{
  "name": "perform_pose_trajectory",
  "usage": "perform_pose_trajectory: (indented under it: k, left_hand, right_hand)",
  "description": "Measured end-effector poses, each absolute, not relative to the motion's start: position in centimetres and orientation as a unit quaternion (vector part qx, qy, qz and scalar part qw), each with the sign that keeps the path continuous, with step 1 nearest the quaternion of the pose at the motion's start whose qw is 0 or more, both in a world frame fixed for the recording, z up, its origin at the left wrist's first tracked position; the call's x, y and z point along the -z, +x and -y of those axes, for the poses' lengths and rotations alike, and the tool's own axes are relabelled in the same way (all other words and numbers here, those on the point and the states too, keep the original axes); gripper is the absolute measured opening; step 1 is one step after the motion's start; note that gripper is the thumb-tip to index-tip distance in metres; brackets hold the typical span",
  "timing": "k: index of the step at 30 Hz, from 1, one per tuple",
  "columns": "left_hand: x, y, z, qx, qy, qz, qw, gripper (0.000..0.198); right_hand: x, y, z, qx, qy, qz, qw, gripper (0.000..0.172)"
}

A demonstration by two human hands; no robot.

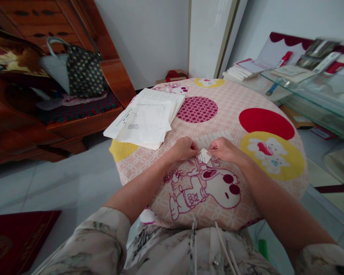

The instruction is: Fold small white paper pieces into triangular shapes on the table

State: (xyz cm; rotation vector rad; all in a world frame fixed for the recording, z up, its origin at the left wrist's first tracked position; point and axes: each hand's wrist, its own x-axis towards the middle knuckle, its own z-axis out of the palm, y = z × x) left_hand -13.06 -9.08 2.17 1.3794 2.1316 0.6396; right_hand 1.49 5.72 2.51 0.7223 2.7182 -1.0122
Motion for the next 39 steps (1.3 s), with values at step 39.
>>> perform_pose_trajectory:
  k: [39]
  left_hand:
    - [-0.4, -8.8, 11.6, -0.118, 0.71, -0.694, 0.012, 0.024]
  right_hand:
    - [-2.7, 2.6, -5.9, 0.484, 0.324, -0.812, -0.002, 0.007]
